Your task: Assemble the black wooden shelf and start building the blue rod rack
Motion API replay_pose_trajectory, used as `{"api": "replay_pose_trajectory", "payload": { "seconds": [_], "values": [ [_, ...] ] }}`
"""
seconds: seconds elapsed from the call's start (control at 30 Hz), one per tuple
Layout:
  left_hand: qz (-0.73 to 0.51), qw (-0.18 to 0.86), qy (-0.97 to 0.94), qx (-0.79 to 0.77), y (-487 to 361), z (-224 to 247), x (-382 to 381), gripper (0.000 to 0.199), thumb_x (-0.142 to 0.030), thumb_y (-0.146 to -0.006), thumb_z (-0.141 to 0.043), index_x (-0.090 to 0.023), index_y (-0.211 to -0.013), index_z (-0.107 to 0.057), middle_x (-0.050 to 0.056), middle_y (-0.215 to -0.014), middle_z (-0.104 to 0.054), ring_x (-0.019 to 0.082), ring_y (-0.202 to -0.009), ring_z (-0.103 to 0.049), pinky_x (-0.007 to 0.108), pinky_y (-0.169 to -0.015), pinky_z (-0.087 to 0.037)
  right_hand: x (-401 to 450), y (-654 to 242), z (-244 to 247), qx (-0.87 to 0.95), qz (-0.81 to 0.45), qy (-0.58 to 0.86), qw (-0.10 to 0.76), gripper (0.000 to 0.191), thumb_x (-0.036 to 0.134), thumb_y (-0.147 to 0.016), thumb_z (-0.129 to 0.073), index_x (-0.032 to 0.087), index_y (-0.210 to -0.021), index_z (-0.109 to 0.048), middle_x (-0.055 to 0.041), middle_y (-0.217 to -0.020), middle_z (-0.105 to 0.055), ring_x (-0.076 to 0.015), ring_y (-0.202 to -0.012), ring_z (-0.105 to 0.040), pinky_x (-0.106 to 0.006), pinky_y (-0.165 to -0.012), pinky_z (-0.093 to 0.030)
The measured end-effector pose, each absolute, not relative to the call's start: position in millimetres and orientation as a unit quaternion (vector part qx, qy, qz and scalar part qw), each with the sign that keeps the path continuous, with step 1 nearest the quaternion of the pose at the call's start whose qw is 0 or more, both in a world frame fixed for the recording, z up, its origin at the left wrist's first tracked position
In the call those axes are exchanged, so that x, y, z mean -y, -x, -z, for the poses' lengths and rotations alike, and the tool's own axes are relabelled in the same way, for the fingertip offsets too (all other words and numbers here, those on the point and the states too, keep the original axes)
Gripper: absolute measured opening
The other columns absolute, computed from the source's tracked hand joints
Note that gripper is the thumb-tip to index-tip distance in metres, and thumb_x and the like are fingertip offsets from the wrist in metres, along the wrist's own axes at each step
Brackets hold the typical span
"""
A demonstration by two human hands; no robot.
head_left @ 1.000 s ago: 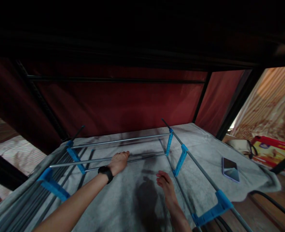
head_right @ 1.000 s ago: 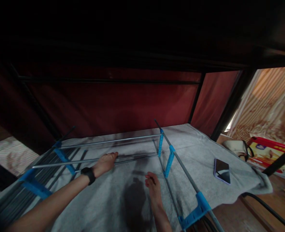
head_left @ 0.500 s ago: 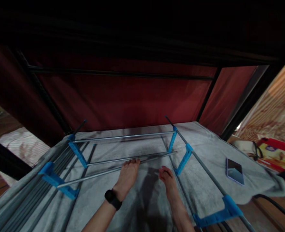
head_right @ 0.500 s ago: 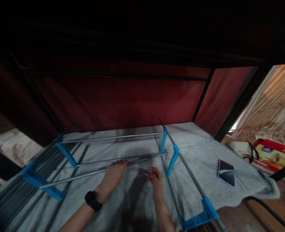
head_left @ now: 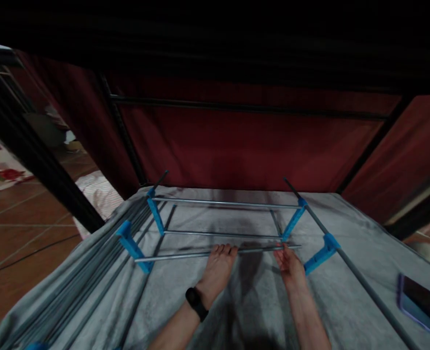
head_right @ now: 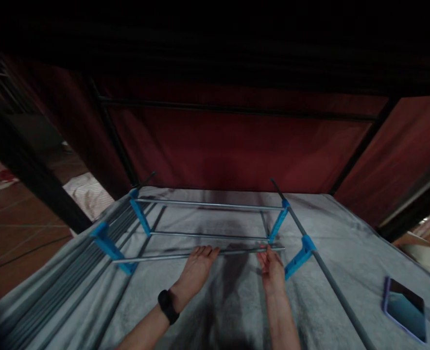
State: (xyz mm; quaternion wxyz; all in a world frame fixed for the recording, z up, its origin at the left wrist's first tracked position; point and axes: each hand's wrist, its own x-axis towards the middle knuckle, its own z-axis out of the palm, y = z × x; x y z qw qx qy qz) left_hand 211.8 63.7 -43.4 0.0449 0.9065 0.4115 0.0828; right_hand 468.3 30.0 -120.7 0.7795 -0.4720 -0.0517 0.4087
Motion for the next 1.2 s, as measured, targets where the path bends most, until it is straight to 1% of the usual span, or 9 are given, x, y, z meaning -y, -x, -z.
{"api": "replay_pose_trajectory", "payload": {
  "seconds": [0.23, 0.33, 0.47, 0.63, 0.7, 0.77, 0.87, 1.03, 1.2],
  "values": [
    [-0.104, 0.075, -0.909, -0.397, -231.9, 32.1, -69.8, 0.048, -0.001, -0.089, -0.035, -0.015, -0.129, -0.058, 0.012, -0.122, -0.064, 0.025, -0.115, -0.059, 0.043, -0.109, -0.04, -36.9, -483.6, 123.2, 0.053, -0.385, 0.457, 0.8, 0.015, 0.021, -0.072, -0.074, 0.022, -0.074, -0.059, 0.002, -0.078, -0.073, -0.0107, -0.068, -0.07, -0.022, -0.067, -0.06],
    [-0.116, 0.068, -0.919, -0.372, -240.5, 24.7, -78.1, 0.042, -0.007, -0.092, -0.036, -0.017, -0.126, -0.06, 0.013, -0.12, -0.064, 0.026, -0.116, -0.057, 0.044, -0.108, -0.04, -38.3, -489.3, 122.8, 0.018, -0.379, 0.46, 0.803, 0.009, 0.015, -0.076, -0.066, 0.022, -0.074, -0.062, -0.0004, -0.076, -0.072, -0.0119, -0.067, -0.07, -0.023, -0.065, -0.061],
    [-0.095, 0.07, -0.921, -0.37, -236.0, 20.4, -95.5, 0.041, -0.008, -0.093, -0.035, -0.018, -0.123, -0.062, 0.014, -0.119, -0.064, 0.025, -0.112, -0.058, 0.044, -0.105, -0.041, -41.6, -482.9, 123.3, 0.013, -0.39, 0.44, 0.809, 0.014, 0.011, -0.076, -0.066, 0.023, -0.069, -0.063, -0.0025, -0.078, -0.073, -0.0141, -0.071, -0.071, -0.026, -0.068, -0.061],
    [-0.083, 0.072, -0.915, -0.389, -213.0, 27.8, -111.5, 0.042, -0.007, -0.094, -0.033, -0.017, -0.123, -0.062, 0.013, -0.119, -0.065, 0.023, -0.11, -0.06, 0.041, -0.104, -0.042, -51.0, -455.0, 120.6, 0.045, -0.413, 0.424, 0.805, 0.011, 0.016, -0.073, -0.075, 0.021, -0.076, -0.066, -0.0014, -0.079, -0.074, -0.0169, -0.074, -0.072, -0.029, -0.074, -0.062],
    [-0.088, 0.077, -0.916, -0.384, -204.4, 32.3, -116.1, 0.04, -0.013, -0.097, -0.037, -0.02, -0.13, -0.058, 0.011, -0.12, -0.065, 0.023, -0.112, -0.06, 0.039, -0.102, -0.043, -56.5, -443.2, 116.7, 0.05, -0.421, 0.429, 0.798, 0.013, 0.019, -0.071, -0.076, 0.021, -0.077, -0.065, -0.0011, -0.08, -0.075, -0.017, -0.075, -0.072, -0.028, -0.073, -0.062],
    [-0.088, 0.085, -0.918, -0.378, -198.1, 36.1, -122.2, 0.04, -0.027, -0.099, -0.042, -0.024, -0.136, -0.054, 0.01, -0.119, -0.067, 0.023, -0.11, -0.062, 0.038, -0.099, -0.045, -63.5, -433.8, 112.1, 0.058, -0.426, 0.436, 0.791, 0.018, 0.024, -0.069, -0.079, 0.022, -0.076, -0.062, -0.0003, -0.081, -0.075, -0.016, -0.078, -0.072, -0.028, -0.076, -0.062],
    [-0.075, 0.078, -0.917, -0.384, -193.5, 39.8, -134.2, 0.042, -0.036, -0.101, -0.038, -0.026, -0.138, -0.054, 0.01, -0.115, -0.069, 0.023, -0.103, -0.065, 0.037, -0.094, -0.048, -75.9, -427.0, 107.4, 0.066, -0.436, 0.448, 0.778, 0.025, 0.032, -0.065, -0.081, 0.023, -0.074, -0.059, 0.0005, -0.079, -0.073, -0.0152, -0.076, -0.071, -0.028, -0.075, -0.062],
    [-0.074, 0.067, -0.918, -0.383, -197.2, 39.1, -149.7, 0.041, -0.029, -0.103, -0.032, -0.022, -0.131, -0.061, 0.01, -0.114, -0.07, 0.022, -0.103, -0.066, 0.034, -0.094, -0.046, -91.2, -433.7, 108.4, 0.094, -0.419, 0.49, 0.759, 0.03, 0.038, -0.061, -0.08, 0.022, -0.075, -0.057, 0.0013, -0.069, -0.067, -0.0164, -0.07, -0.069, -0.032, -0.073, -0.062],
    [-0.064, 0.054, -0.918, -0.387, -211.8, 36.8, -157.0, 0.039, -0.023, -0.102, -0.033, -0.022, -0.129, -0.061, 0.01, -0.111, -0.071, 0.022, -0.102, -0.067, 0.035, -0.094, -0.046, -95.6, -449.5, 119.6, 0.112, -0.368, 0.548, 0.743, 0.032, 0.042, -0.065, -0.072, 0.02, -0.085, -0.059, -0.0019, -0.075, -0.068, -0.0195, -0.073, -0.069, -0.036, -0.07, -0.061]
  ]
}}
